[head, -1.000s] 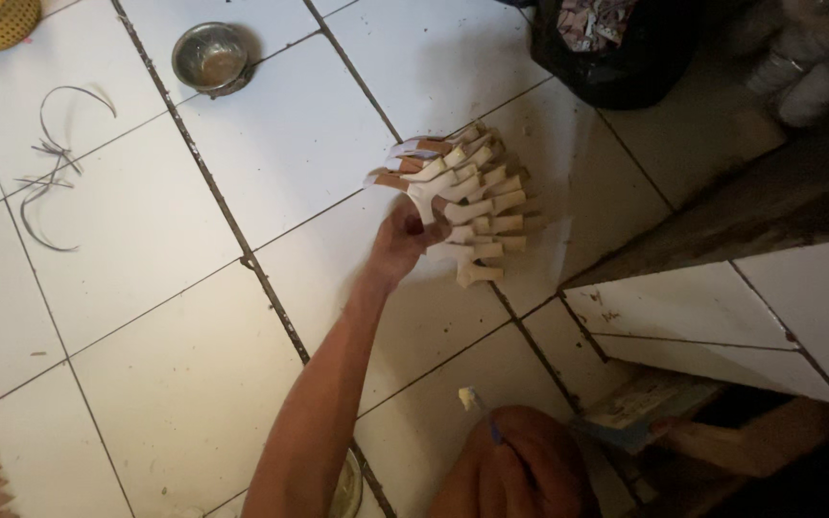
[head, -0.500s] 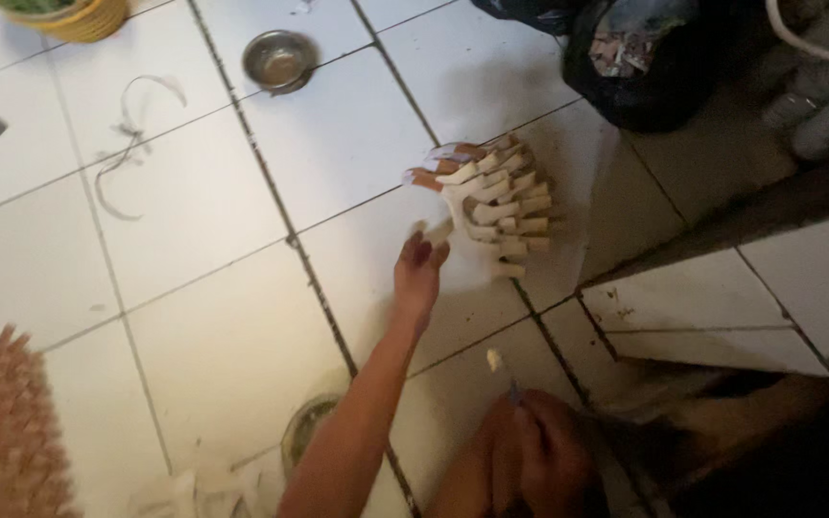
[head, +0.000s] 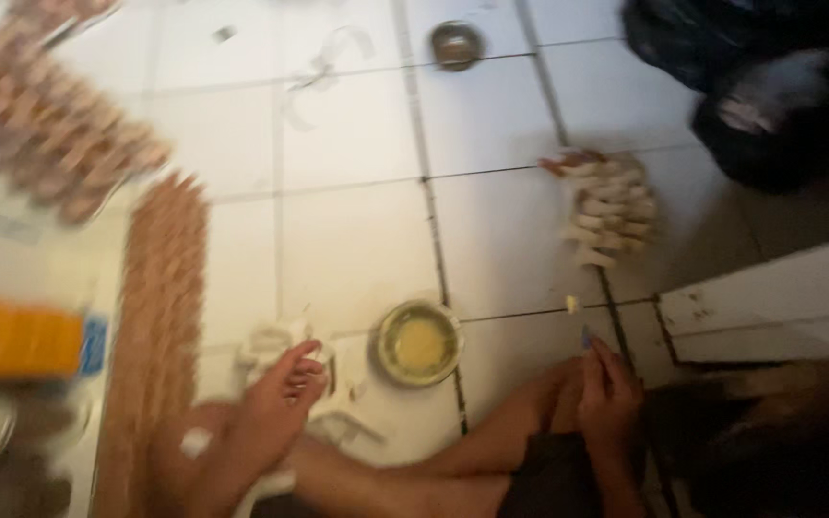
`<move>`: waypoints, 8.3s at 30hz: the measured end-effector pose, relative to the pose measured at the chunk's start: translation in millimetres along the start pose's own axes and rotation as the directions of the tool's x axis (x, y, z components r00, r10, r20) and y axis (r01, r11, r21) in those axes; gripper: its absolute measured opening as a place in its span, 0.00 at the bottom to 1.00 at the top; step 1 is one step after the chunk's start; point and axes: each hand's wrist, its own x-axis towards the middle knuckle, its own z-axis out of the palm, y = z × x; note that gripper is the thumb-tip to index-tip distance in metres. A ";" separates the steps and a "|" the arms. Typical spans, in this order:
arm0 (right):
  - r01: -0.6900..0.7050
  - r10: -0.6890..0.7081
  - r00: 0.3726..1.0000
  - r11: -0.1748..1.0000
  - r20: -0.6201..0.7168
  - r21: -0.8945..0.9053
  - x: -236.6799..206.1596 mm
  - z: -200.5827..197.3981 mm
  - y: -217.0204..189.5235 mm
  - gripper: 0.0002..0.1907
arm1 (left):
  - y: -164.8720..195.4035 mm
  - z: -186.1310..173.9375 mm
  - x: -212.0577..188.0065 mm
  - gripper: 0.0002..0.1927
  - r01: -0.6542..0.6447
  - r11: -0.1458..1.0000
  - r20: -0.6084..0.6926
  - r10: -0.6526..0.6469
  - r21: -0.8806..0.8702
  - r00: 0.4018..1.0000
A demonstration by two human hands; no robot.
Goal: The person sits on the floor and applies glue with a toothbrush onto cut leather shoe components, dipping the brush into a bowl of glue and spreading it along the edges of each piece, then sets finished pieces aside and picks up the next component.
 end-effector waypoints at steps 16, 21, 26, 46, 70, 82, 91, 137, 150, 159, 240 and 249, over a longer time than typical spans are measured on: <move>-0.128 -0.093 0.826 0.929 0.557 0.346 -102.5 85.3 -94.2 0.16 | -37.5 -24.0 -193.2 0.29 0.119 0.847 -0.462 0.161 0.518 0.872; 0.027 -0.182 0.819 0.959 0.545 0.281 -94.0 87.5 -74.5 0.14 | -48.8 -20.8 -185.2 0.12 0.020 0.996 -0.634 0.043 0.091 0.772; 0.383 -0.204 0.711 0.915 0.673 -0.126 -67.3 102.8 -72.5 0.12 | -42.5 -16.1 -165.1 0.09 -0.184 0.840 -0.563 -0.166 -0.511 0.809; 0.365 -0.297 0.904 0.911 0.307 -0.193 -34.8 -69.0 -111.7 0.10 | 17.9 37.3 -123.3 0.13 0.077 0.443 0.033 -0.106 -0.893 0.994; 0.228 -0.375 0.863 0.886 0.337 0.403 -100.8 -36.2 -191.8 0.13 | 55.3 58.9 -125.6 0.14 0.188 0.280 0.163 -0.108 -0.941 0.981; -0.405 0.092 0.827 0.781 0.554 0.475 -135.1 -14.8 -139.3 0.12 | 60.5 57.8 -118.9 0.17 -0.090 0.532 -0.155 -0.078 -0.842 0.985; -0.680 0.017 0.704 0.303 0.710 0.668 -127.7 -8.6 -164.6 0.16 | 59.2 51.0 -132.3 0.21 0.091 0.686 0.054 -0.075 -0.722 0.996; -0.276 0.171 0.952 0.836 0.252 0.474 -53.5 -27.9 -72.7 0.13 | 46.3 80.7 -82.4 0.12 0.211 0.322 0.215 -0.024 -0.923 0.976; -0.432 0.286 0.891 0.770 0.352 0.469 -51.6 -48.2 -50.3 0.14 | 109.5 149.7 -26.0 0.15 0.105 0.567 0.205 0.116 -0.817 0.972; -0.084 -0.034 0.959 0.914 0.280 0.398 -35.2 -66.7 -100.2 0.15 | 123.6 157.8 -32.7 0.17 0.021 0.667 0.135 0.119 -0.744 0.984; -0.129 0.100 0.992 0.758 0.081 0.640 -63.3 -89.9 -25.5 0.12 | 114.2 162.3 -35.3 0.12 0.123 0.539 0.154 0.013 -0.834 0.988; -0.316 0.336 0.940 0.806 0.052 0.501 -32.1 -42.1 14.9 0.12 | 114.3 171.7 16.1 0.23 0.027 0.736 0.226 0.173 -0.677 0.959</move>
